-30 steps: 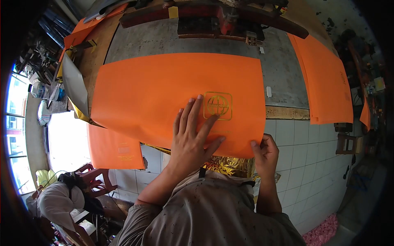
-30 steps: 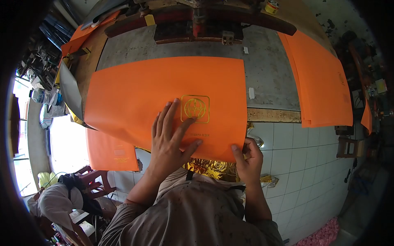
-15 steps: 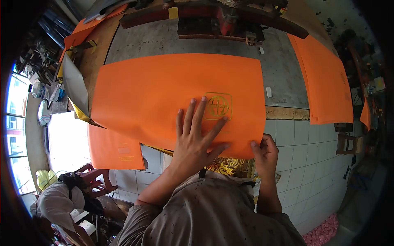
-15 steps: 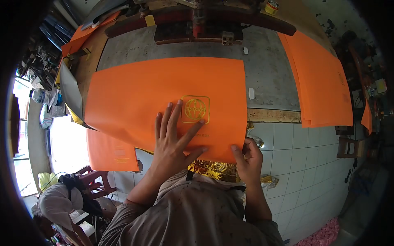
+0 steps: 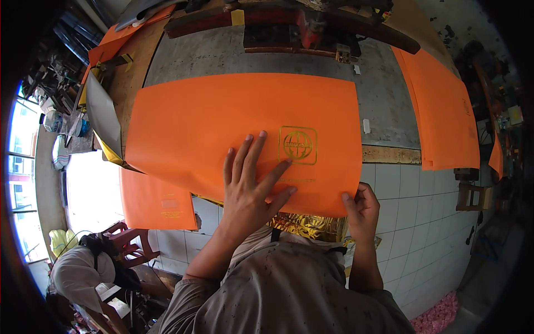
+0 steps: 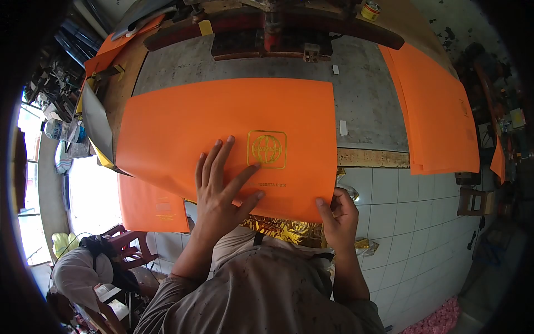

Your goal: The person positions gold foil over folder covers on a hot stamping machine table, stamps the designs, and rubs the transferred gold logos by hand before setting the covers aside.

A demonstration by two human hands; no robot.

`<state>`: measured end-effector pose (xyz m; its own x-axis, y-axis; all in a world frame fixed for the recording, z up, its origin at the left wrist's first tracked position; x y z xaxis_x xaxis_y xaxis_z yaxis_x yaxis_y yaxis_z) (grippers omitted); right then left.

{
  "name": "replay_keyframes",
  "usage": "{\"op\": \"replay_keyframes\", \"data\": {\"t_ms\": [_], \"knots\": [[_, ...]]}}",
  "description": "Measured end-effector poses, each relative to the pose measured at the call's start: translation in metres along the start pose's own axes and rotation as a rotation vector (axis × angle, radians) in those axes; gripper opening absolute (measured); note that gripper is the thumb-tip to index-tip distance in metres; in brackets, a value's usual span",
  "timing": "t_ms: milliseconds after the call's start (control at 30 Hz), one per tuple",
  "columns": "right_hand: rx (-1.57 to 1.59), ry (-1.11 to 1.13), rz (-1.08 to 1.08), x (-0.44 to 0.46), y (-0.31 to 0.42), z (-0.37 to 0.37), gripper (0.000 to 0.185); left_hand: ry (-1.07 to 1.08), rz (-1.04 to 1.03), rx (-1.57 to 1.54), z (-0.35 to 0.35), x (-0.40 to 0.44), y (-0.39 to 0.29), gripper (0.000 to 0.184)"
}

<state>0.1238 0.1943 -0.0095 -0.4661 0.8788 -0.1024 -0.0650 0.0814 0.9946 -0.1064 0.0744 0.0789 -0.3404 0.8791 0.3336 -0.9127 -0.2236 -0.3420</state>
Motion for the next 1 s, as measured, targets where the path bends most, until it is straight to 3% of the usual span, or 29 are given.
{"op": "replay_keyframes", "data": {"t_ms": [833, 1000], "knots": [[0.092, 0.023, 0.063, 0.005, 0.016, -0.008, 0.035, -0.043, 0.035, 0.022, 0.010, -0.010, 0.020, 0.047], [0.339, 0.105, 0.028, 0.016, 0.033, -0.013, 0.050, -0.086, -0.006, -0.117, 0.029, -0.019, 0.023, 0.046]]}}
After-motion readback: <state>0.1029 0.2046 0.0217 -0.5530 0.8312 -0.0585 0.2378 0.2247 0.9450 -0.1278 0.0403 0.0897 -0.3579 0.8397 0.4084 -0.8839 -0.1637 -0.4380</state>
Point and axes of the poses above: each hand's wrist, its own x-axis towards the middle knuckle, its own z-axis out of the back of the hand, y = z × x, the point moved 10 cm from there along x, towards the middle knuckle, and after that the axes turned 5 degrees about x, right-handed, at the moved point
